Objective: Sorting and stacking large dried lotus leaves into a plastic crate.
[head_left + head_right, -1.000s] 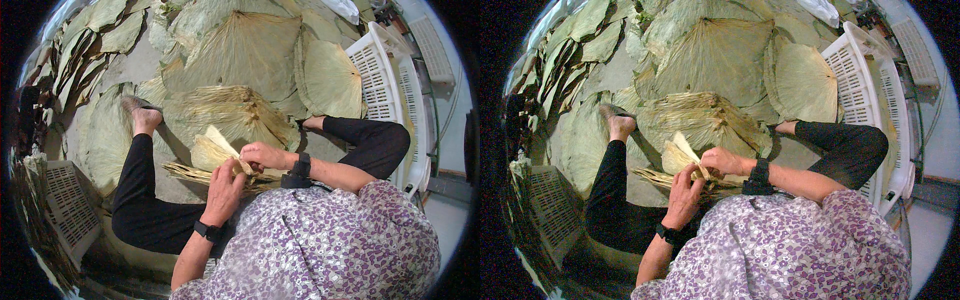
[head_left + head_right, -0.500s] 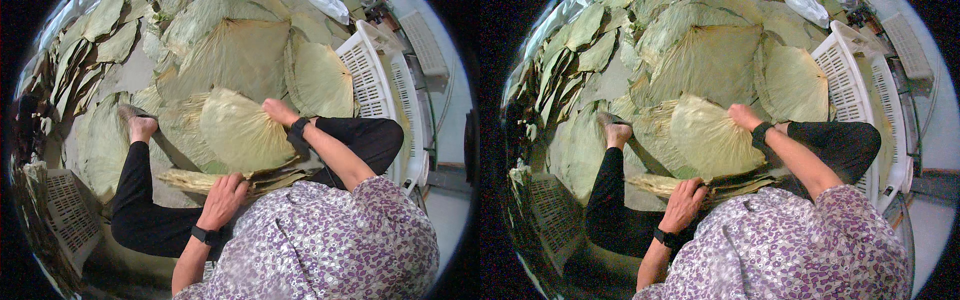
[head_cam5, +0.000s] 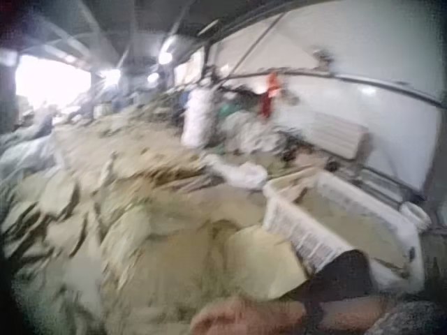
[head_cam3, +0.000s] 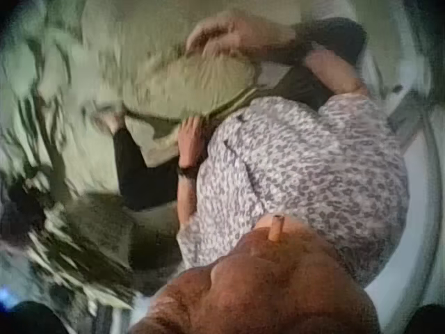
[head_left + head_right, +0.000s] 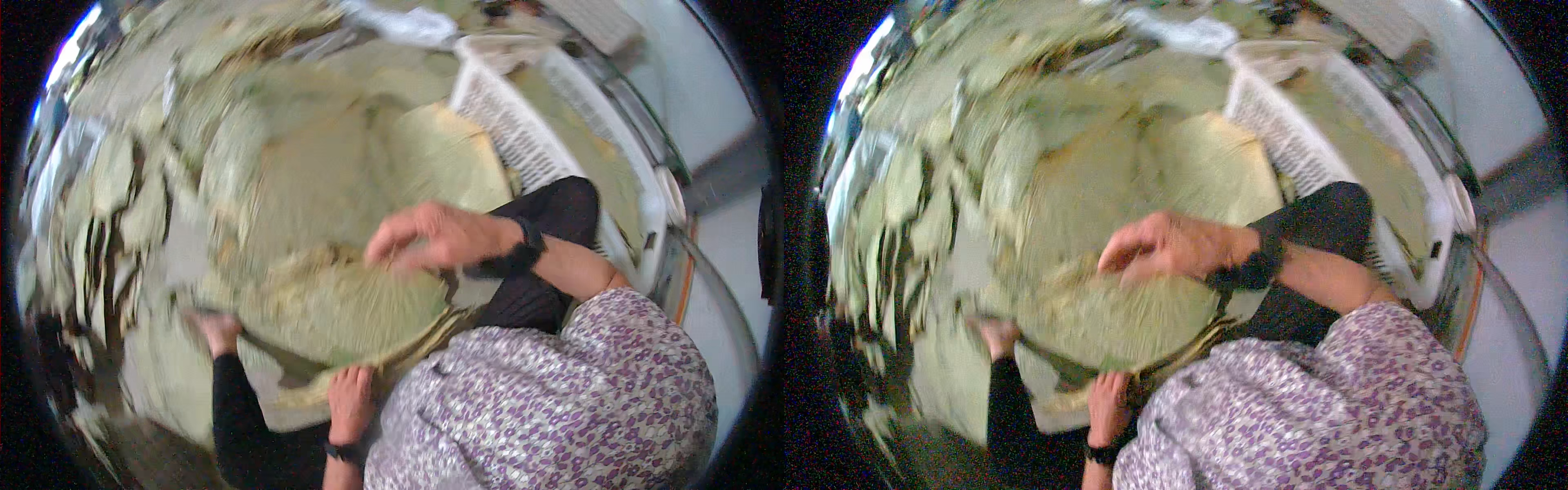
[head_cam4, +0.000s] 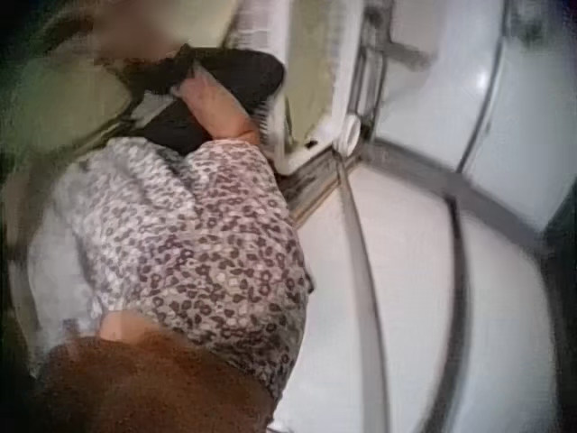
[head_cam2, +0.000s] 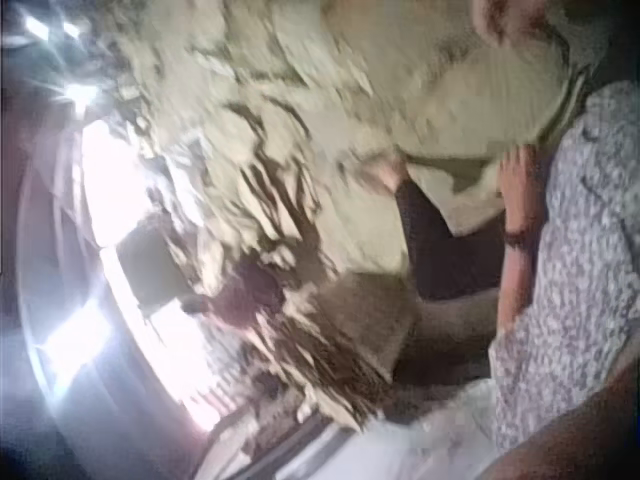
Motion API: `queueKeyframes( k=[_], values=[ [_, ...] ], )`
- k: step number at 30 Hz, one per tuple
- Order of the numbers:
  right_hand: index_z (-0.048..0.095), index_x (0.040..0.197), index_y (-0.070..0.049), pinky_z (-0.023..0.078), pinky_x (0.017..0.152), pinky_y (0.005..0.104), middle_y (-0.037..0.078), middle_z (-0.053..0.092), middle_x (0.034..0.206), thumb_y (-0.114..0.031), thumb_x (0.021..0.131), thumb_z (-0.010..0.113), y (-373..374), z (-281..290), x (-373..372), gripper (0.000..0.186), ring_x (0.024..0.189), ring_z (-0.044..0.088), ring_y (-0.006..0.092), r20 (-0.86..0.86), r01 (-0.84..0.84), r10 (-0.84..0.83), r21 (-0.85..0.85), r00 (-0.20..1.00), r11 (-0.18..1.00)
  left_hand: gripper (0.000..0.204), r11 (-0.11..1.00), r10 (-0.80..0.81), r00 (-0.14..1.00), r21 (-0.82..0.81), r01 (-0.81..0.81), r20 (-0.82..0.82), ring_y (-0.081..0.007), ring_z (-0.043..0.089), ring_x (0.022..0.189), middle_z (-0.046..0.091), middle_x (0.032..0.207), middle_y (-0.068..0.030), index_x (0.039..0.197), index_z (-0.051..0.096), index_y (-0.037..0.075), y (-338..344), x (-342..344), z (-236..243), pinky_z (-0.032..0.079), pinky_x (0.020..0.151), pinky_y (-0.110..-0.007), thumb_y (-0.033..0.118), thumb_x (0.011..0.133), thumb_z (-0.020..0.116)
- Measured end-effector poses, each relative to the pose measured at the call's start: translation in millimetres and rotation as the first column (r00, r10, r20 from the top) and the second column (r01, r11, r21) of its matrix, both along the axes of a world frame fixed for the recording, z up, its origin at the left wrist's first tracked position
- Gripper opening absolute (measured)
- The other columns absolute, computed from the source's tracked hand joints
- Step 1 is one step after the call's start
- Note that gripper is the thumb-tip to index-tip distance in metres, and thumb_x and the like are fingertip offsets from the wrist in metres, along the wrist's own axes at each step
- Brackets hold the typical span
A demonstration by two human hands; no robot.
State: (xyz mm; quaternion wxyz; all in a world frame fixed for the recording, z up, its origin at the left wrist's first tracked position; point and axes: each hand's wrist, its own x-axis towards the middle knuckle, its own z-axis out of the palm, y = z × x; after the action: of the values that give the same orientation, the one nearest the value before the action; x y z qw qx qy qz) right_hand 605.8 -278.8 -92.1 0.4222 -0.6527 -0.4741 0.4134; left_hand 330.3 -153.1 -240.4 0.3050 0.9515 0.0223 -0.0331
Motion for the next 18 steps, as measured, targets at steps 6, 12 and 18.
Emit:
queueKeyframes(
  k=[6,12,18],
  values=[
    [0.057,0.102,0.003,0.050,0.076,0.0407,0.017,0.062,0.097,-0.014,0.081,0.068,-82.2,111.4,-68.9,0.030,0.089,0.061,0.0270,-0.295,0.010,0.290,0.716,0.910,0.698,0.036,0.978,-0.132,0.986,0.175,0.113,0.102,-0.0337,0.053,0.093,0.055,0.097,-0.0144,0.108,0.051,0.006,13.0,-6.7,-45.8,0.041,0.078,-0.044,0.019,0.075,0.058],
    [0.059,0.106,0.001,0.052,0.083,0.0443,0.013,0.062,0.093,-0.012,0.086,0.062,-136.8,127.1,-95.6,0.024,0.082,0.062,0.0239,0.074,-0.130,0.209,0.954,0.975,0.270,0.045,0.930,-0.311,0.944,0.168,0.326,-0.108,-0.0409,0.050,0.101,0.053,0.114,-0.0232,0.127,0.044,0.001,21.4,8.3,-50.8,0.041,0.088,-0.049,0.014,0.085,0.051],
    [0.061,0.105,0.002,0.054,0.076,0.0367,0.016,0.061,0.100,-0.010,0.086,0.061,-231.2,127.2,-86.1,0.023,0.079,0.063,0.0280,-0.031,-0.027,0.109,0.870,0.994,0.493,0.042,0.911,-0.001,0.995,-0.411,-0.041,-0.102,-0.0391,0.052,0.097,0.055,0.109,-0.0223,0.125,0.045,0.002,28.2,-0.8,-109.9,0.042,0.083,-0.049,0.013,0.085,0.052]
  ],
)
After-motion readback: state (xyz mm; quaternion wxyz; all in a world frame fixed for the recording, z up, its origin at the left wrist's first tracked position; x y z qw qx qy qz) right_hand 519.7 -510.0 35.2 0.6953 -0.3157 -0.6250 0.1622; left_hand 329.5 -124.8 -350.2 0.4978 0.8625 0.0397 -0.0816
